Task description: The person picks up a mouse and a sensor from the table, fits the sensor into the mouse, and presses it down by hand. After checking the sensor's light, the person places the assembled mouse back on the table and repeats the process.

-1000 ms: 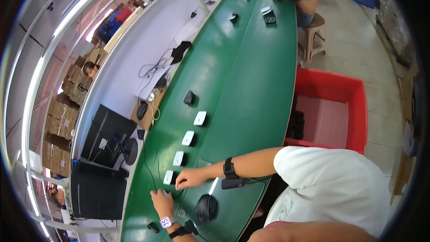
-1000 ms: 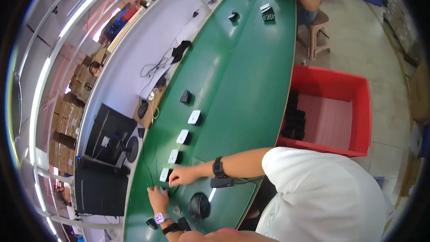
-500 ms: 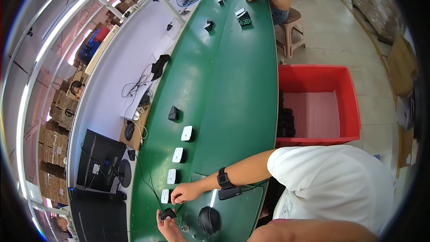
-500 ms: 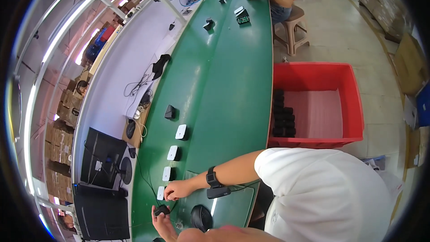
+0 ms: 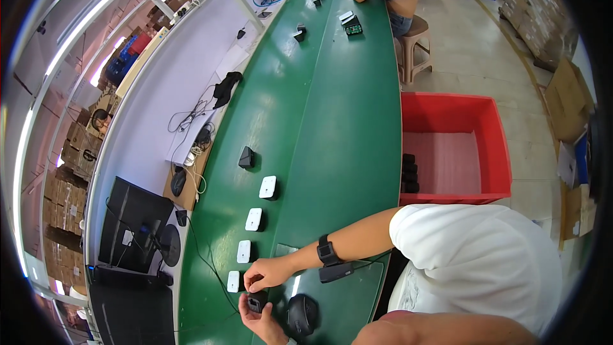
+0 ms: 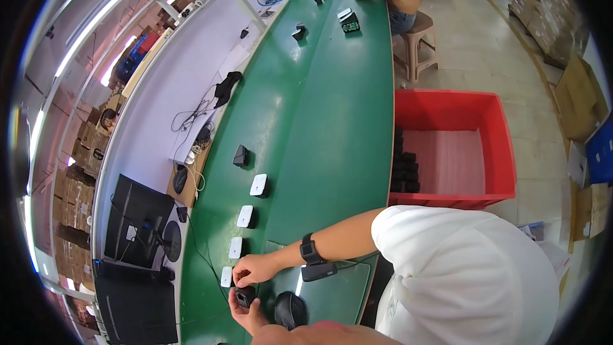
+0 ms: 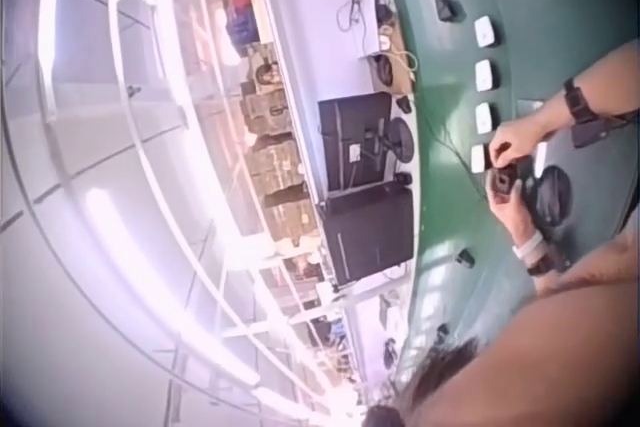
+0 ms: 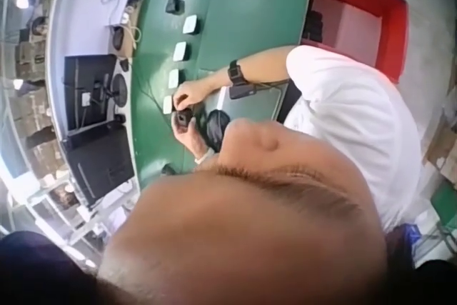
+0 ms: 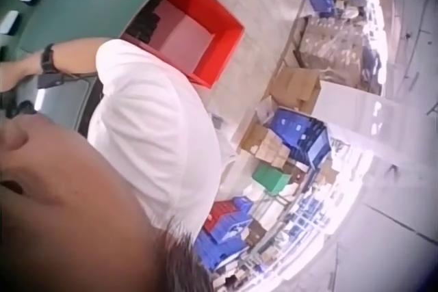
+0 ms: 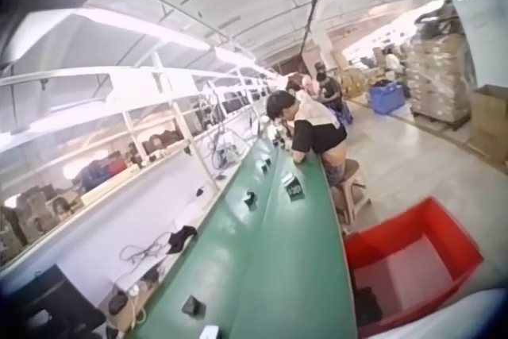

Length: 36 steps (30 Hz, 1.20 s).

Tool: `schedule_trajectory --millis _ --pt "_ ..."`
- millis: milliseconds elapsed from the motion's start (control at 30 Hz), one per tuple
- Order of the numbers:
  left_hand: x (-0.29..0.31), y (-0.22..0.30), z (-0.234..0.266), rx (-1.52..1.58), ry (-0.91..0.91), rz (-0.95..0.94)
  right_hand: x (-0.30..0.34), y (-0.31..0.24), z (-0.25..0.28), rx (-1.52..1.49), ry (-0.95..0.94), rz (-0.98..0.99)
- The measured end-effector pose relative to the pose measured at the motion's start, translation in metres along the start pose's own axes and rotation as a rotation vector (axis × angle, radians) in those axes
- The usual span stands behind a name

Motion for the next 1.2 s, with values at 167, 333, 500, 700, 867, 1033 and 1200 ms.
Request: schedule_trajectory --millis 167,333,500,700,867,1033,1200 --pt "0.0 -0.006 0.006 0.002 0.059 0.024 0.004 -0.009 0.006 0.018 0.063 0.039" --pt "0.0 -0.008 0.007 0.044 0.097 0.038 0.01 -0.013 0.003 0.058 0.036 0.033" --pt "-0.009 -0.017 0.017 0.014 0.035 -0.069 0.01 -0.01 -0.003 0.089 -0.004 0.001" --pt "0.005 0.012 -0.009 0.042 0.044 -0.026 0.005 -0.016 0.002 0.119 0.028 0.101" --pt "0.009 0.011 -0.01 0.018 0.011 -0.048 0.01 -0.014 -0.001 0.203 0.017 0.149" --pt "0.011 0.011 -0.007 -0.052 0.06 -0.064 0.011 -0.009 -0.002 0.159 0.024 0.092" --pt "0.008 0.006 -0.014 -0.285 -0.08 -0.179 0.011 -0.008 -0.005 0.29 -0.016 0.054"
Point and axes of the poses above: each hand's wrist, its own x-axis away from the middle knuckle, its own z-axis out of the back of the hand, y = z × x, the point moved 10 cm from there along -x, towards the middle knuckle, and after that the axes turned 14 degrees about y, right-handed, at the moved point
